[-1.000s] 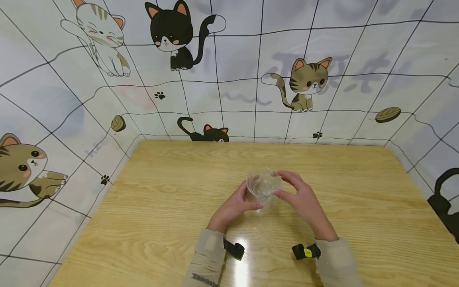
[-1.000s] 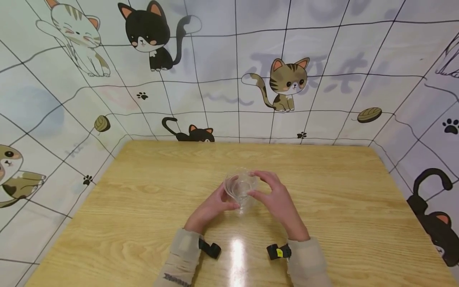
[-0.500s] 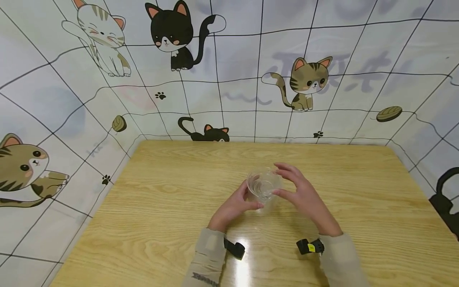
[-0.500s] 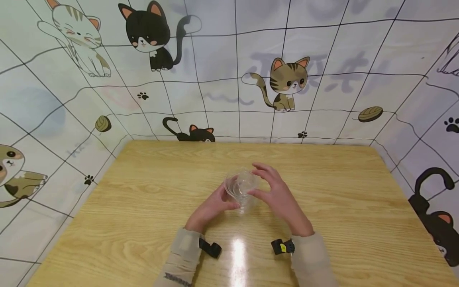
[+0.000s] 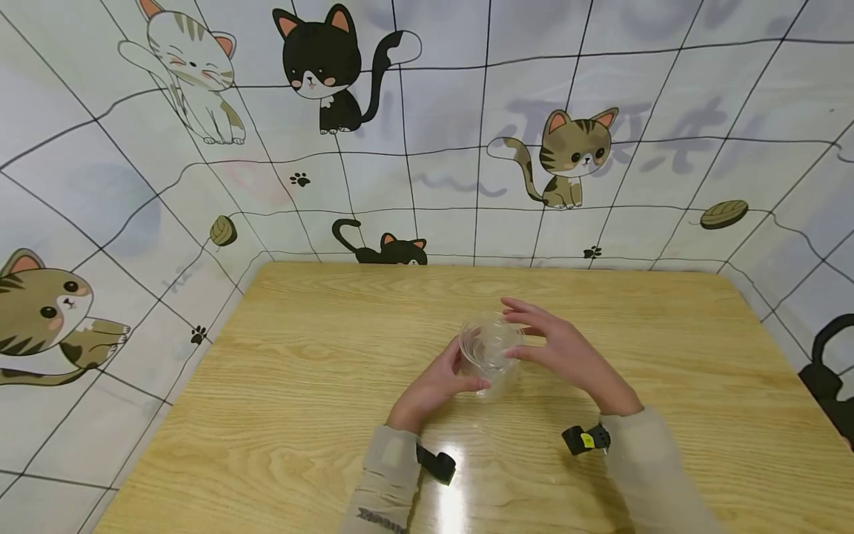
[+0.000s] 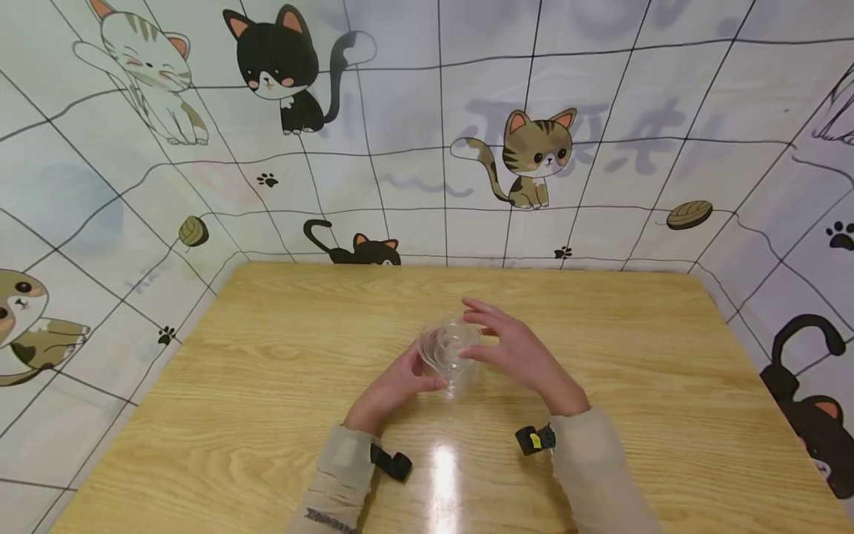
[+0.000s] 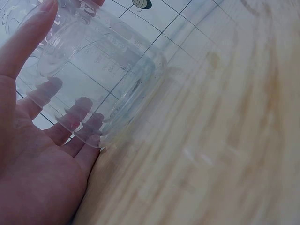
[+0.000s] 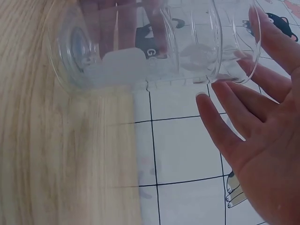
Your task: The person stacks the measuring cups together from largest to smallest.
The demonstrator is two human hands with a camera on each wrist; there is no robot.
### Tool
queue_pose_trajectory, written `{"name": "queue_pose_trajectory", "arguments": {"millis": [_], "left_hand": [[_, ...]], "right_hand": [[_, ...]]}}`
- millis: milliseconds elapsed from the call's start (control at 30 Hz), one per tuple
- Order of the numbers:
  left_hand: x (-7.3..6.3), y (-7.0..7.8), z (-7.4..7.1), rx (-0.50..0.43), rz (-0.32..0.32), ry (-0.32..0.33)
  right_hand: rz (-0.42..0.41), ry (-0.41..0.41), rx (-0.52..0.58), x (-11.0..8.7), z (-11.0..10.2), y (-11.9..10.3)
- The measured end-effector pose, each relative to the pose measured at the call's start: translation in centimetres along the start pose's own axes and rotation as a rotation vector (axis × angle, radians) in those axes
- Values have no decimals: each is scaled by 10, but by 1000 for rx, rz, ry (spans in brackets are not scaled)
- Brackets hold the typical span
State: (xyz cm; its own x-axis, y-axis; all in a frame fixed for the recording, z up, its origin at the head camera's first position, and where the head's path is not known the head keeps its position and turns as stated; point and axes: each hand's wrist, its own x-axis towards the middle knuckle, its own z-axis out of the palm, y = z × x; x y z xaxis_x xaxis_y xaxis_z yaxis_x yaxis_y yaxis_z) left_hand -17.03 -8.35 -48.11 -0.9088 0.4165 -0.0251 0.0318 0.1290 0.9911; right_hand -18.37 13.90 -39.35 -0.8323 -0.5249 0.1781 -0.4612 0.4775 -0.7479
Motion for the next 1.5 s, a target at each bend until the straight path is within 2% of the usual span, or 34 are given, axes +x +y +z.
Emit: {"name": "queue_pose_trajectory", "arguments": {"millis": [167, 267, 500, 933, 1033, 1267, 1500], "left_hand": [[-7, 15, 1, -21, -1, -18], [-10, 21, 1, -14, -3, -25], [-11, 22, 1, -4, -13, -32], [-12, 22, 1, 10, 0, -39], [-11, 20, 1, -6, 10, -37], [0, -4, 1, 15, 34, -15], [1, -4, -2, -1, 0, -28]], "right_hand": [[-16, -57, -13, 6, -2, 6], [3, -80, -50, 7, -4, 5], [32, -123, -117, 11, -7, 1], [-44, -195, -263, 22, -8, -3], [-76, -205, -286, 23, -8, -4], [-105, -237, -333, 25, -10, -7], [-124, -266, -411, 29, -10, -13]]}}
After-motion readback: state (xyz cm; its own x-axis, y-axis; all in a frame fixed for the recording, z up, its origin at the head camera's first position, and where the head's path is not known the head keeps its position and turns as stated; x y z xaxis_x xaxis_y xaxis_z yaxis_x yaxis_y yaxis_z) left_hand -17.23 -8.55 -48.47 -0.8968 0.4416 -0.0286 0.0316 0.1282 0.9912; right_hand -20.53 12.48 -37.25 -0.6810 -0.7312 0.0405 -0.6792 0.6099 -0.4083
